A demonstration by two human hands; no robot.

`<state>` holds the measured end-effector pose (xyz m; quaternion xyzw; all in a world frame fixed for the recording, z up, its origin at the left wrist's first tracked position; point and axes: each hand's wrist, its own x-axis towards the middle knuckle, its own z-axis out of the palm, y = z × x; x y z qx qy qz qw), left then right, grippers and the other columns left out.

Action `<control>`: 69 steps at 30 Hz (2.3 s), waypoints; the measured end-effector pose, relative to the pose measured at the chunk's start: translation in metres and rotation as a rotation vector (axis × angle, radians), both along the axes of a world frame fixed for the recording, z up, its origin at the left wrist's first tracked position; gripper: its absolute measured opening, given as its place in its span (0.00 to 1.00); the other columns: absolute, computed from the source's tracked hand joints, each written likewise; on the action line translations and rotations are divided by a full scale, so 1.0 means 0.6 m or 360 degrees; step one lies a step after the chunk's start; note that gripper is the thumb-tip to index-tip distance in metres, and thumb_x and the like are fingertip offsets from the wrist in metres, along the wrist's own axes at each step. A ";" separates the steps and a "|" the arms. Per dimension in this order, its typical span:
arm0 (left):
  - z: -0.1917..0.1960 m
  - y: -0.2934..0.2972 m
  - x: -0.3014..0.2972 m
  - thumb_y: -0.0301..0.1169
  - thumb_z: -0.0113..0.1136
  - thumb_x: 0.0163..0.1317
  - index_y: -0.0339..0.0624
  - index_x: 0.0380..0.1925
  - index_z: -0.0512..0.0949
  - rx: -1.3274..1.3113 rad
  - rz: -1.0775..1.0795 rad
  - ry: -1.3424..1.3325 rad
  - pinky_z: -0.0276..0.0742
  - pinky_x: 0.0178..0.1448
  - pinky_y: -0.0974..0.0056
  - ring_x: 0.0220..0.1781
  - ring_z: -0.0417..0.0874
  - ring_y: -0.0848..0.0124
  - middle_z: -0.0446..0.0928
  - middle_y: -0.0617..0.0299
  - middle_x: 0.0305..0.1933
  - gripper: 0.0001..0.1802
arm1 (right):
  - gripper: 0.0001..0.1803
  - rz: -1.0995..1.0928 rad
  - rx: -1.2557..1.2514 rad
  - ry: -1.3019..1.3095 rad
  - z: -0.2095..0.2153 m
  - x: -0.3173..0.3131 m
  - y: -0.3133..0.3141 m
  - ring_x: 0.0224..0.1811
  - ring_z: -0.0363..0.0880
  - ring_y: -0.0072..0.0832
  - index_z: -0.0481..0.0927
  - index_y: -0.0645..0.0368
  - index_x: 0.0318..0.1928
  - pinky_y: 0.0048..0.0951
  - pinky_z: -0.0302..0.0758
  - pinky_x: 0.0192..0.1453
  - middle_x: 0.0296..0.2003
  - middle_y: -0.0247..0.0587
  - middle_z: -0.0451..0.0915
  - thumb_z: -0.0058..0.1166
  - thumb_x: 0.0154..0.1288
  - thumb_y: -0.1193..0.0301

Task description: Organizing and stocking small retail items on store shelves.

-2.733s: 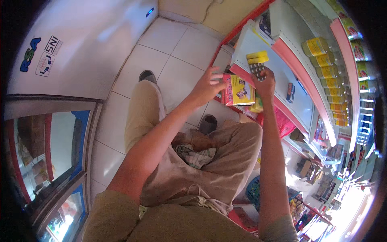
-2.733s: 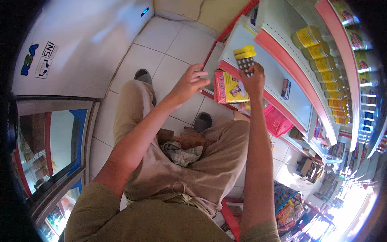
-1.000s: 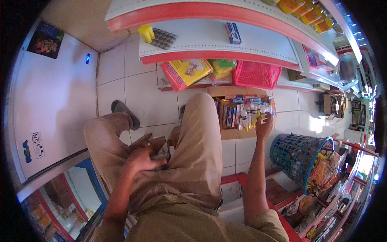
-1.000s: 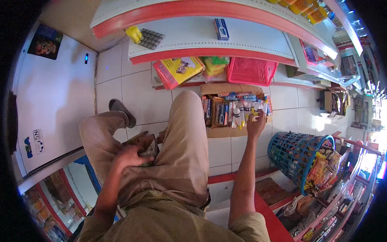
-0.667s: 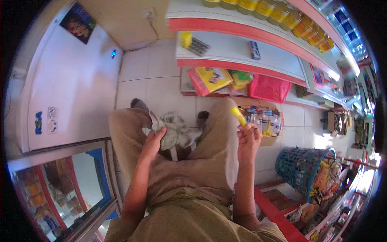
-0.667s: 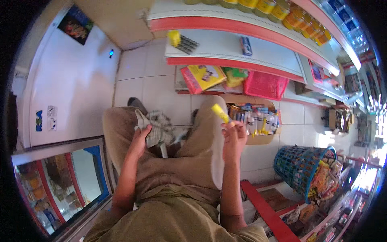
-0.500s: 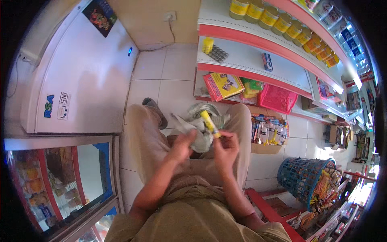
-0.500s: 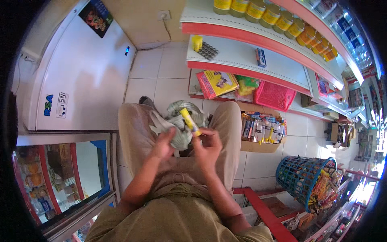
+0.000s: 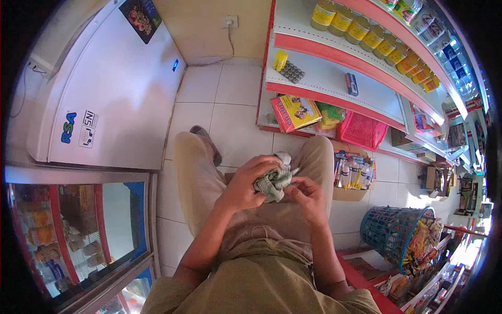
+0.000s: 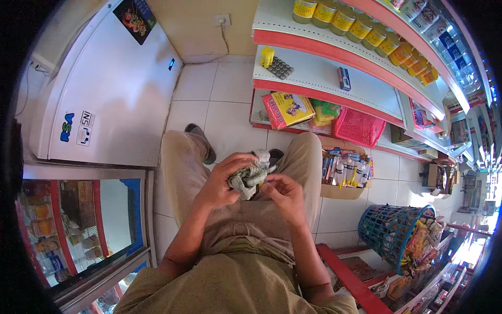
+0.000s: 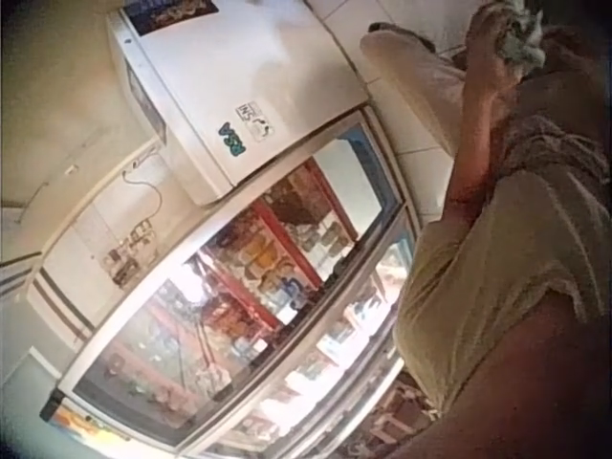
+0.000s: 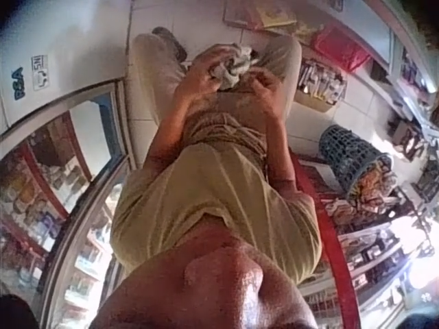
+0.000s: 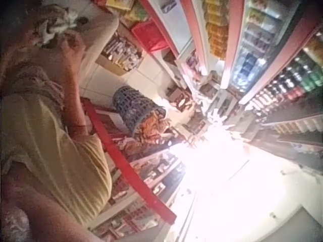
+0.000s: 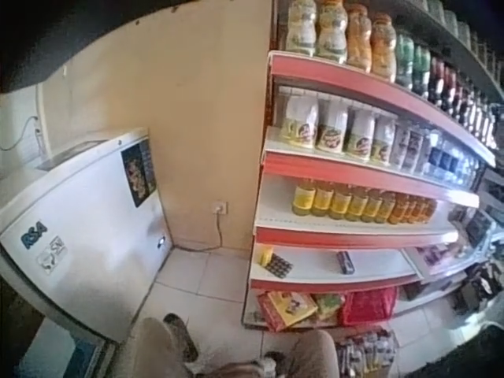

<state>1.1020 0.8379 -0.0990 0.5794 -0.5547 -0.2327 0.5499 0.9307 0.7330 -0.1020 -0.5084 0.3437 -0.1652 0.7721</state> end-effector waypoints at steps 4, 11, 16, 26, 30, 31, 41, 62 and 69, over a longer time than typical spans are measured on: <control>0.006 0.010 -0.035 0.28 0.65 0.42 0.37 0.50 0.69 0.0630 -0.0245 -0.0302 0.70 0.55 0.55 0.49 0.76 0.54 0.74 0.51 0.48 0.30 | 0.10 -0.0084 -0.0649 0.0238 0.016 0.002 0.000 0.25 0.71 0.15 0.80 0.65 0.41 0.20 0.69 0.31 0.25 0.30 0.79 0.60 0.57 0.77; -0.052 0.010 -0.100 0.50 0.47 0.68 0.37 0.53 0.65 0.0457 0.0138 0.1110 0.65 0.56 0.64 0.50 0.67 0.74 0.69 0.60 0.48 0.27 | 0.17 0.0268 -0.1718 0.0264 -0.005 0.025 0.020 0.40 0.75 0.40 0.79 0.65 0.45 0.33 0.69 0.43 0.37 0.44 0.76 0.53 0.51 0.81; -0.089 0.007 -0.089 0.51 0.47 0.68 0.35 0.48 0.71 0.0769 0.0822 0.1538 0.70 0.48 0.65 0.41 0.72 0.72 0.74 0.60 0.41 0.27 | 0.23 0.0491 -0.2063 0.0457 0.004 0.025 0.059 0.56 0.67 0.39 0.77 0.58 0.52 0.43 0.64 0.57 0.52 0.45 0.69 0.51 0.52 0.82; -0.106 -0.003 -0.053 0.48 0.45 0.70 0.38 0.48 0.77 0.0298 0.0760 0.1358 0.73 0.45 0.71 0.39 0.76 0.77 0.79 0.63 0.40 0.25 | 0.19 0.0153 -0.1799 0.0668 -0.032 0.039 0.044 0.45 0.72 0.42 0.79 0.54 0.48 0.39 0.70 0.47 0.39 0.44 0.71 0.62 0.54 0.70; -0.109 0.008 -0.036 0.44 0.49 0.69 0.37 0.46 0.80 0.0537 0.0890 0.0958 0.72 0.39 0.69 0.33 0.76 0.80 0.80 0.64 0.29 0.21 | 0.20 0.0409 -0.1517 0.0387 -0.060 0.046 0.011 0.38 0.75 0.47 0.77 0.58 0.49 0.40 0.73 0.40 0.38 0.48 0.72 0.61 0.55 0.71; -0.105 0.009 -0.030 0.43 0.51 0.68 0.37 0.46 0.80 0.0545 0.0918 0.0751 0.70 0.35 0.68 0.29 0.74 0.81 0.78 0.65 0.24 0.21 | 0.20 0.0542 -0.1466 0.0340 -0.060 0.049 0.007 0.36 0.76 0.48 0.75 0.59 0.49 0.41 0.73 0.38 0.38 0.48 0.73 0.61 0.54 0.73; -0.121 -0.008 0.014 0.43 0.53 0.65 0.38 0.42 0.78 0.0466 0.0940 -0.0249 0.70 0.22 0.59 0.17 0.75 0.52 0.72 0.53 0.13 0.19 | 0.18 0.1157 -0.1386 0.0461 -0.090 0.075 -0.080 0.38 0.75 0.56 0.71 0.62 0.46 0.48 0.71 0.41 0.33 0.57 0.78 0.55 0.61 0.64; -0.147 -0.048 0.092 0.45 0.66 0.54 0.36 0.45 0.75 0.0863 0.0207 0.0269 0.76 0.50 0.60 0.46 0.81 0.61 0.79 0.48 0.40 0.26 | 0.35 0.0162 -0.2375 0.0640 -0.204 0.350 -0.440 0.51 0.73 0.49 0.73 0.64 0.50 0.47 0.70 0.53 0.46 0.54 0.76 0.69 0.44 0.56; -0.168 -0.077 0.094 0.51 0.53 0.64 0.43 0.57 0.64 0.0344 0.0445 0.2274 0.72 0.56 0.54 0.55 0.76 0.62 0.71 0.57 0.56 0.30 | 0.29 0.0001 -0.1292 0.0489 -0.159 0.217 -0.200 0.42 0.76 0.47 0.74 0.66 0.42 0.41 0.72 0.47 0.40 0.54 0.77 0.72 0.43 0.62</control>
